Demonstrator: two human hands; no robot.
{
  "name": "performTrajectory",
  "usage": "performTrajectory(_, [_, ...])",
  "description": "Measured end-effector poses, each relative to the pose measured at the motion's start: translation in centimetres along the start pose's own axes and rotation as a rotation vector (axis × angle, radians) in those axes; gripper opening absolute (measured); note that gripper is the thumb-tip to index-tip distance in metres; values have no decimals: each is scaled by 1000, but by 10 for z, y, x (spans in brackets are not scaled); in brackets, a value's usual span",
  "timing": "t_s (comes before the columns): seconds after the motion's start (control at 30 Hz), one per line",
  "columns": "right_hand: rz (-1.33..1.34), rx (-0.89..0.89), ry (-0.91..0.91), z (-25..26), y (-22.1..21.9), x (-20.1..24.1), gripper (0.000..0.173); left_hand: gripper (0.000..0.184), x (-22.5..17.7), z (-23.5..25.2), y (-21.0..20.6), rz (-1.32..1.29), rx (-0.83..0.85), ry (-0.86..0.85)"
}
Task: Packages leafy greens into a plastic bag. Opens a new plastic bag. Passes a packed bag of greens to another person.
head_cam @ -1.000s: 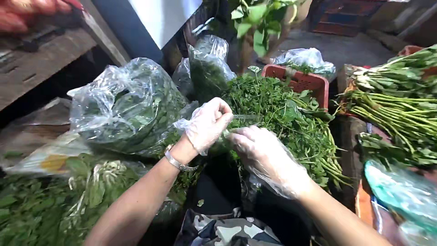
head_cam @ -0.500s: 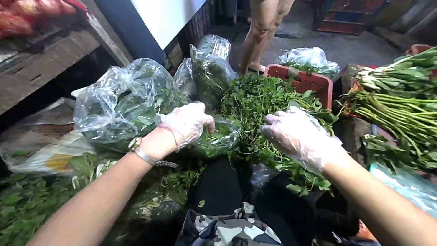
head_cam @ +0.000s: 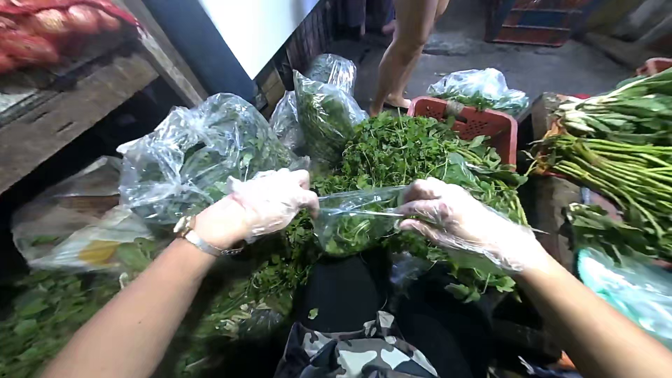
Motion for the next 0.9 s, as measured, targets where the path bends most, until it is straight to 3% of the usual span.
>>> performTrajectory(0.07, [55, -42, -21, -5, -2, 6, 21, 22, 3, -5, -4, 1, -172, -149])
performTrajectory(0.2, [-101, -35, -42, 7, 4, 34, 30, 38, -7, -16, 4, 93, -533, -319])
performTrajectory(0.27, [-193, 24, -93, 13, 6, 25, 31, 37, -4, -17, 8, 167, -575, -290])
performTrajectory(0.4, [-369, 175, -172, 29, 9, 26, 18, 28, -3, -13, 8, 235, -616, -243])
performTrajectory(0.5, [-308, 296, -203, 28, -4, 21, 16, 31, -3, -16, 4, 199, -678, -258])
performTrajectory(0.6, [-68, -44, -140, 12, 6, 11, 22, 31, 16, -10, -13, -222, -729, -294])
performTrajectory(0.67, [81, -213, -243, 8, 0, 6, 38, 19, 14, -2, -36, -688, -764, -338])
performTrajectory(0.73, [82, -317, -375, 4, -14, 4, 39, 11, 1, 6, -54, -968, -784, -330])
performTrajectory(0.83, [-9, -296, -525, -8, -16, 1, 10, 28, -9, 2, -61, -763, -727, -189])
performTrajectory(0.9, [94, -279, -533, -18, -13, -6, 18, 34, -12, -6, -59, -469, -651, -50])
Point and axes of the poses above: each hand's wrist, its own z-axis towards the middle knuckle, its own y-axis out of the back of the hand, x = y × z, the point moved 5 cm from there along z, towards the middle knuckle, and after that the axes turned 11 degrees about x, right-handed, at the moved point
